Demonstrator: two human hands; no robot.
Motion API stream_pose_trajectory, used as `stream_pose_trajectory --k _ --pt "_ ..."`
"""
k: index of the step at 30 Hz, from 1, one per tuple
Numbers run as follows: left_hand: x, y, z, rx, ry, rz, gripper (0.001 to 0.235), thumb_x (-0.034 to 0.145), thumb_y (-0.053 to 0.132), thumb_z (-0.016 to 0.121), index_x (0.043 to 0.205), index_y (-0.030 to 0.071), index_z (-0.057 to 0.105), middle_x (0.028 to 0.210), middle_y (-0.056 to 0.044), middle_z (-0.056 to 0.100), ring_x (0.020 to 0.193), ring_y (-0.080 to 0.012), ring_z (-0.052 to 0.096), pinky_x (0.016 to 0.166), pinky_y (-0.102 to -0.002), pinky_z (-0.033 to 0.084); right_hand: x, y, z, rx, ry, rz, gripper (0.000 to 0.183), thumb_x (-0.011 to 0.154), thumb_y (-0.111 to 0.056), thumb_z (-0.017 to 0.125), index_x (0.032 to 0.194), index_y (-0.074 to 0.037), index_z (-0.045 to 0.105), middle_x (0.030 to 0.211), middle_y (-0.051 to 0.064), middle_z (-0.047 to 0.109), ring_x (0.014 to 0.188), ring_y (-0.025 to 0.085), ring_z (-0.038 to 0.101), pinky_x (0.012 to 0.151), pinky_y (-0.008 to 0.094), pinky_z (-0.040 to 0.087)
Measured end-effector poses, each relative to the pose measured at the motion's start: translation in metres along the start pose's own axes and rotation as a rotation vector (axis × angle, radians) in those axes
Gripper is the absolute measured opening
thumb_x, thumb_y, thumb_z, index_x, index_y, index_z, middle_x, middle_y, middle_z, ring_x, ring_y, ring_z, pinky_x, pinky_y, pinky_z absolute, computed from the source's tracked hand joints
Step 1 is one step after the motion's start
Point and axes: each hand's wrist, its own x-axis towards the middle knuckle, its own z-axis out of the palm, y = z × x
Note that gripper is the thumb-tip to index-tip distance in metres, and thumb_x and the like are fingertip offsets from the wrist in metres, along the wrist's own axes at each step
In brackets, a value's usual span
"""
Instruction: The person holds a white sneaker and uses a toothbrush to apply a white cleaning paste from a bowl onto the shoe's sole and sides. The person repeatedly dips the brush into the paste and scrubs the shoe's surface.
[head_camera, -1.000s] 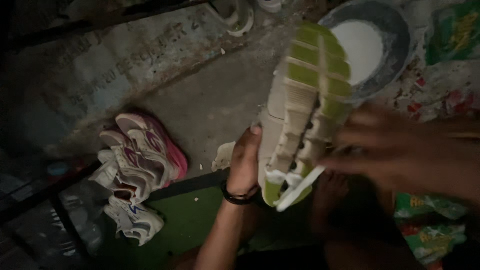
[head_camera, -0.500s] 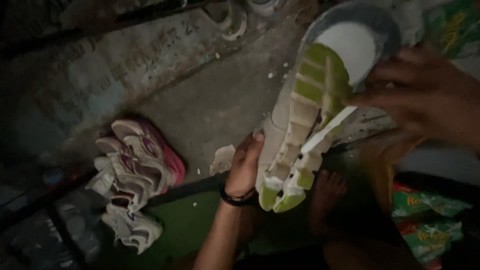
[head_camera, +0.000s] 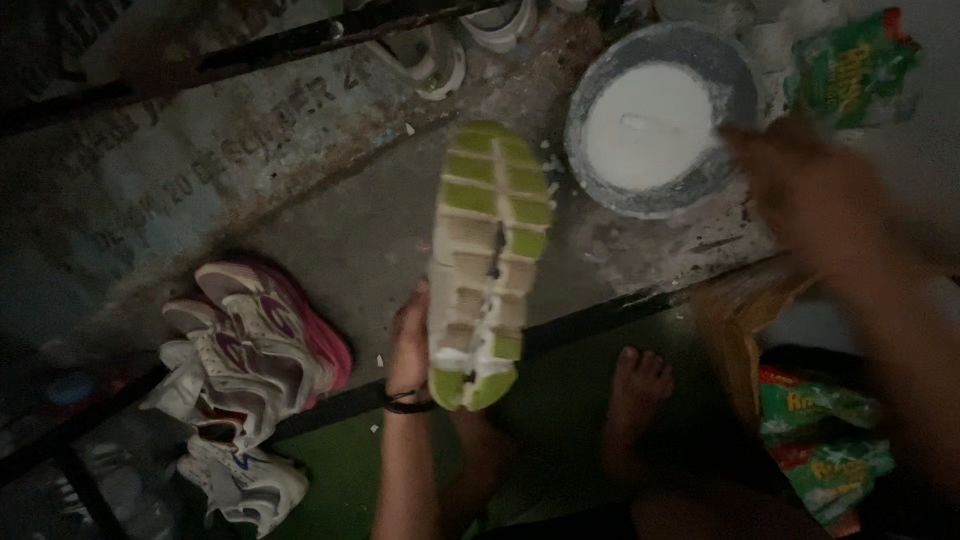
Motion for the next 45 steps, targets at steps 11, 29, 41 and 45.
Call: stream_pose_trajectory --k 11,29,41,45 --pt "-0.003 0.016 -0.004 -0.126 -0.125 0.004 0.055 0.103 0.045 0.056 0.132 0.002 0.075 0.132 -0.015 0.078 0.119 -0.0282 0.073 0.095 -0.043 0.056 0.007 -0.041 0.042 0.673 -0.27 0.487 0.036 0.112 -0.029 0.058 0.143 -0.018 0.074 0.149 0.01 0.069 0.131 0.031 0.065 0.105 0.042 0.049" --pt "-0.024 0.031 0.01 0.187 -0.43 0.089 0.081 0.097 0.067 0.052 0.151 0.008 0.062 0.156 -0.01 0.062 0.152 -0.0268 0.051 0.128 -0.044 0.032 0.036 -0.021 -0.072 -0.095 -0.08 -0.494 0.056 0.097 -0.033 0.067 0.152 -0.039 0.055 0.131 -0.001 0.064 0.122 0.03 0.061 0.101 0.057 0.048" --pt "-0.021 0.029 0.002 0.098 -0.701 0.23 0.066 0.111 0.052 0.049 0.157 0.005 0.053 0.165 -0.014 0.053 0.158 -0.03 0.045 0.132 -0.045 0.031 0.057 0.008 -0.085 0.378 -0.089 -0.562 0.05 0.078 -0.017 0.082 0.127 -0.021 0.069 0.121 0.007 0.066 0.104 0.031 0.057 0.096 0.054 0.041" --pt "-0.02 0.029 0.003 0.003 -0.687 0.123 0.057 0.109 0.045 0.055 0.147 0.003 0.062 0.15 -0.017 0.067 0.14 -0.0314 0.061 0.118 -0.045 0.045 0.058 0.0 -0.081 0.263 -0.174 -0.64 0.032 0.103 -0.031 0.06 0.135 -0.035 0.062 0.108 -0.002 0.062 0.099 0.024 0.056 0.086 0.047 0.038"
